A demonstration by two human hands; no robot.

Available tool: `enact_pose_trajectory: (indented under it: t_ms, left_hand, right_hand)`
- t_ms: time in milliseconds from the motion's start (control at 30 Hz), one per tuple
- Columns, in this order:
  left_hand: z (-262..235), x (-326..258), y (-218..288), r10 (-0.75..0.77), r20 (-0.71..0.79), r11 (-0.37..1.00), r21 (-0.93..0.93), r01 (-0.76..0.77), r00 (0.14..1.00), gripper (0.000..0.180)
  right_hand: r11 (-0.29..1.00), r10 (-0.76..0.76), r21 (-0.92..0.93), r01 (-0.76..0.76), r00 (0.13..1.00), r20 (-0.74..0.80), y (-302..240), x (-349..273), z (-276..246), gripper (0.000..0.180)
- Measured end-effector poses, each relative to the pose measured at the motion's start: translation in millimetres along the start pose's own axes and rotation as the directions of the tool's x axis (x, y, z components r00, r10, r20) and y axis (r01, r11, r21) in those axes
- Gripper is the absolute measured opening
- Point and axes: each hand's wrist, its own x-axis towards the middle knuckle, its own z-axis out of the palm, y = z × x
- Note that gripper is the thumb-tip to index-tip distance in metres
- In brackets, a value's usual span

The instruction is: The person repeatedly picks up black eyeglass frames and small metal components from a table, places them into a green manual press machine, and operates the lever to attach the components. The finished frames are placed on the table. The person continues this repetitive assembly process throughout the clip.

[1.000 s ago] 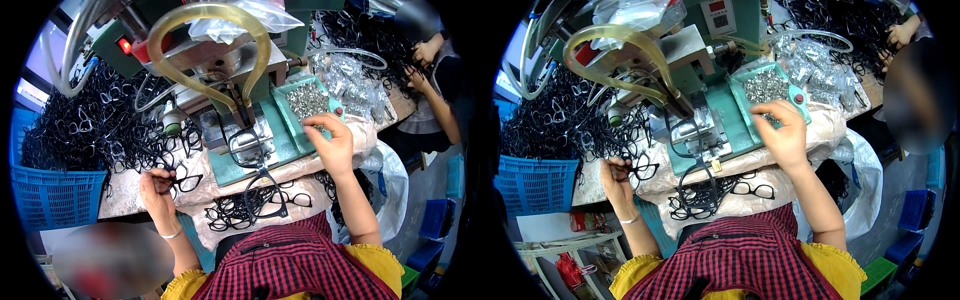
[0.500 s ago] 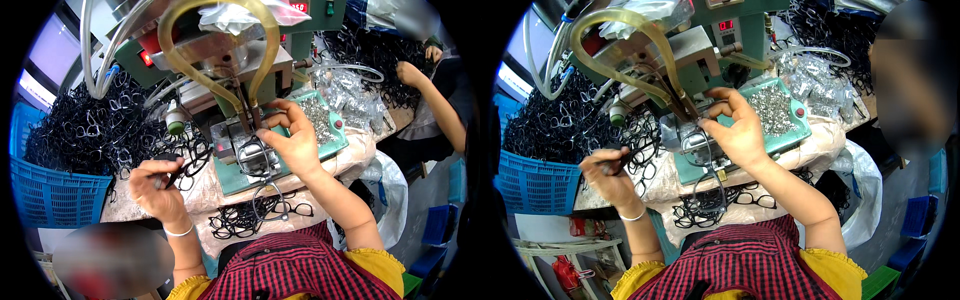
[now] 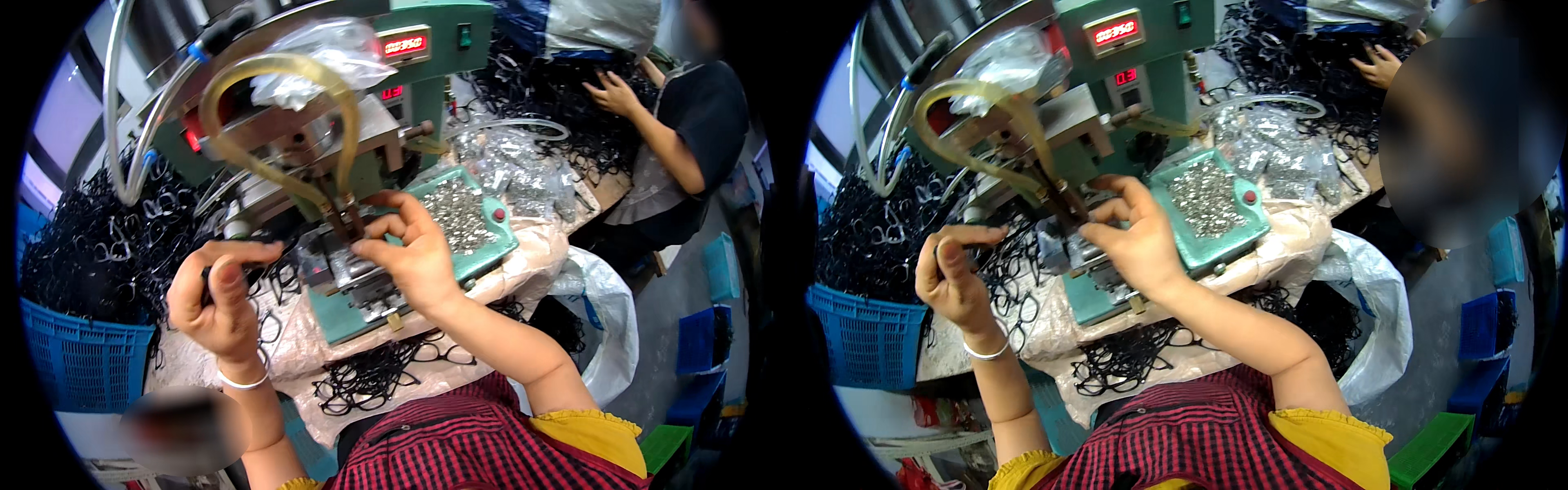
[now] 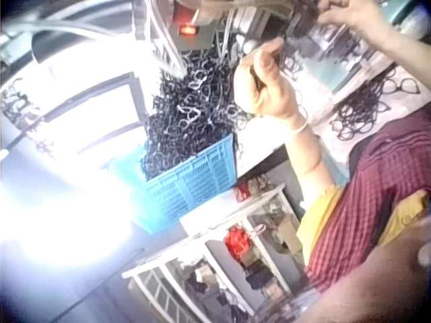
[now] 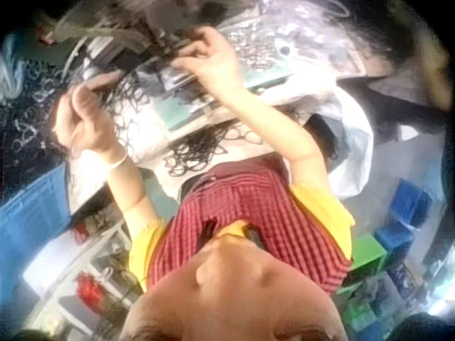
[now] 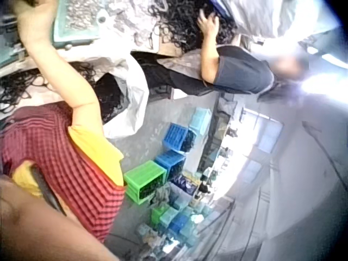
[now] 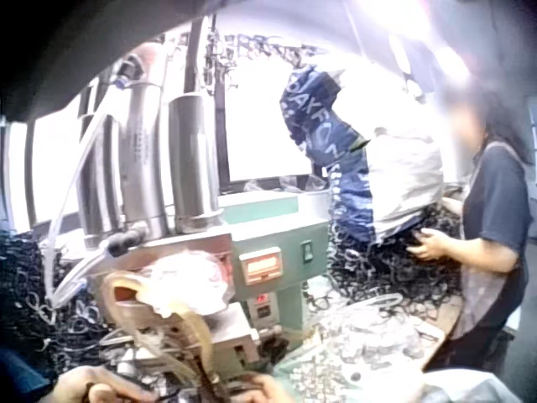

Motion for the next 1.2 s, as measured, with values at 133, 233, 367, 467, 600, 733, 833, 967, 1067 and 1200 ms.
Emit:
enact_pose_trajectory:
  t_ms: [133,233,367,467,600,733,833,967,1067,1200]
  left_hand:
    - [1,-2,10,-0.038,0.013,0.999,0.032,0.037,0.999,0.052]
    - [-12,-22,40,0.203,0.379,0.900,0.290,-0.324,0.903,0.041]
    - [30,-49,32,0.547,0.413,0.796,0.011,-0.605,0.728,0.044]
    - [45,-59,23,0.527,0.400,0.824,-0.025,-0.566,0.750,0.043]
    - [51,-54,22,0.527,0.396,0.836,-0.081,-0.543,0.752,0.047]
    - [54,-49,22,0.526,0.390,0.834,-0.064,-0.547,0.756,0.049]
    - [57,-51,21,0.527,0.361,0.839,-0.073,-0.540,0.769,0.049]
    - [55,-56,20,0.504,0.421,0.842,-0.045,-0.538,0.754,0.054]
    - [42,-84,35,0.329,0.543,0.895,0.082,-0.438,0.773,0.045]
    - [-29,-170,-18,0.176,0.086,0.910,0.367,-0.195,0.981,0.033]
  right_hand:
    - [0.986,0.104,0.137,-0.091,0.991,-0.086,-11,-9,8,0.049]
    - [0.913,-0.150,-0.352,0.208,0.971,0.184,-24,-30,-9,0.063]
    - [0.287,-0.137,-0.935,0.207,0.975,0.173,-49,-36,-82,0.033]
    - [-0.021,-0.233,-0.996,-0.082,0.970,-0.075,-9,-46,-130,0.033]
    - [0.052,-0.370,-0.994,0.097,0.926,0.071,31,-14,-138,0.013]
    - [0.215,-0.356,-0.976,0.034,0.933,-0.046,13,14,-127,0.011]
    - [0.104,-0.387,-0.991,0.084,0.921,0.038,31,7,-132,0.012]
    - [-0.089,-0.386,-0.917,0.390,0.835,0.392,59,26,-127,0.022]
    - [-0.035,-0.381,-0.947,0.318,0.872,0.307,60,36,-140,0.020]
    - [0.058,-0.470,-0.994,0.098,0.880,0.060,25,37,-184,0.009]
